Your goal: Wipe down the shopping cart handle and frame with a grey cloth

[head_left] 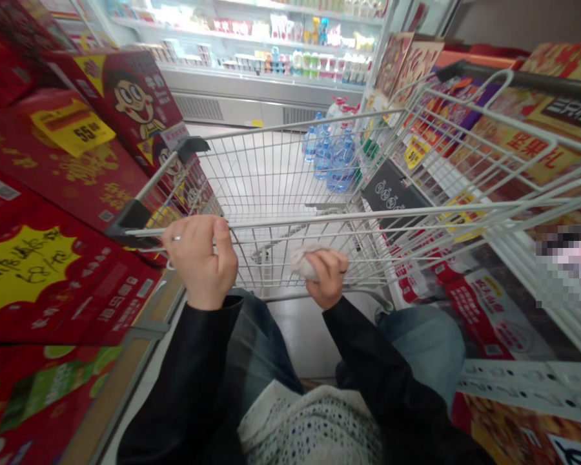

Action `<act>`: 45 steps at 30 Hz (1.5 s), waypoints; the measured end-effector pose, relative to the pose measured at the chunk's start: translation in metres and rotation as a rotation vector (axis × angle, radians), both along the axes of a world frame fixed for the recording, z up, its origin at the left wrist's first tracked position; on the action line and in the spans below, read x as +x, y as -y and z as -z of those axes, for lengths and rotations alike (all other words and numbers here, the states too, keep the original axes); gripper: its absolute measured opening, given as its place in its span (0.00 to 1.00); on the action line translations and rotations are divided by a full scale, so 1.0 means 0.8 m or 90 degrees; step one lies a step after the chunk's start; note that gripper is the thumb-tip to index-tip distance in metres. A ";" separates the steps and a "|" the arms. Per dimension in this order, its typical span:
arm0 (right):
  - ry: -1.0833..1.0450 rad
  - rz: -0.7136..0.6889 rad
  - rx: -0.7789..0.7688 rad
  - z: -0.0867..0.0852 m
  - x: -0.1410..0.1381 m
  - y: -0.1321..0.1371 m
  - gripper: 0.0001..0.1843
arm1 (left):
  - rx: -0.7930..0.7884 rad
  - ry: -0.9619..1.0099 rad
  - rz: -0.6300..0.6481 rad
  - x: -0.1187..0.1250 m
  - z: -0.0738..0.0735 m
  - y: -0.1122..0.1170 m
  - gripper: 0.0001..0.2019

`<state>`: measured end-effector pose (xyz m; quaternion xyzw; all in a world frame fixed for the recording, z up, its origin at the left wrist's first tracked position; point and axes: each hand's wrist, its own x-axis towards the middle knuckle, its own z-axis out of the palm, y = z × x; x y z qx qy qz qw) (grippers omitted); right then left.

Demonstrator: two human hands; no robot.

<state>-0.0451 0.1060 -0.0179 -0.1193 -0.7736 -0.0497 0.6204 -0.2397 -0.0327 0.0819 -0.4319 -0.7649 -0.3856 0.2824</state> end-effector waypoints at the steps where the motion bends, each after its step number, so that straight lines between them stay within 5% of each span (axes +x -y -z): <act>1: 0.048 -0.027 0.003 0.021 -0.005 0.010 0.23 | 0.004 0.007 0.002 0.001 0.000 0.000 0.19; 3: 0.110 -0.060 0.016 0.048 -0.013 0.026 0.23 | 0.016 0.008 0.005 0.002 -0.001 0.000 0.16; 5: 0.123 -0.068 0.021 0.042 -0.015 0.031 0.24 | 0.021 -0.003 0.017 0.004 -0.001 0.000 0.15; 11: -0.035 0.030 0.010 -0.093 -0.012 0.005 0.28 | 0.036 -0.016 0.026 0.008 -0.003 0.001 0.13; 13: -0.040 0.035 0.005 -0.105 -0.015 0.000 0.27 | 0.043 -0.011 0.029 0.010 -0.004 0.001 0.13; 15: 0.039 -0.009 0.007 -0.080 -0.022 0.005 0.24 | 0.046 -0.005 0.034 0.012 -0.004 0.001 0.12; 19: 0.177 -0.104 0.101 0.008 -0.035 0.032 0.15 | 0.032 -0.006 0.018 0.020 -0.006 0.000 0.12; 21: 0.186 -0.117 0.133 0.022 -0.036 0.042 0.13 | 0.024 -0.006 0.010 0.024 -0.006 0.001 0.13; 23: 0.181 -0.111 0.134 0.001 -0.033 0.044 0.14 | 0.024 0.001 0.006 0.029 -0.006 0.003 0.13; 27: 0.028 -0.032 0.083 -0.086 -0.019 0.030 0.21 | 0.025 0.014 0.000 0.036 -0.005 0.009 0.13; 29: -0.044 -0.002 0.046 -0.104 -0.016 0.027 0.25 | 0.026 0.014 -0.001 0.039 -0.005 0.013 0.12; 31: -0.012 -0.015 0.026 -0.086 -0.017 0.034 0.26 | 0.030 0.010 -0.003 0.041 -0.005 0.016 0.12; 36: 0.199 -0.097 0.039 0.025 -0.023 0.067 0.18 | 0.017 -0.006 0.005 0.043 -0.007 0.022 0.12; 38: 0.209 -0.088 0.041 0.036 -0.022 0.071 0.18 | 0.010 -0.008 0.006 0.043 -0.008 0.023 0.12; 40: 0.190 -0.062 0.044 0.013 -0.021 0.066 0.20 | 0.004 -0.008 0.007 0.042 -0.009 0.025 0.12; 45: -0.047 0.015 0.038 -0.104 -0.019 0.038 0.26 | -0.023 -0.022 0.040 0.037 -0.013 0.031 0.12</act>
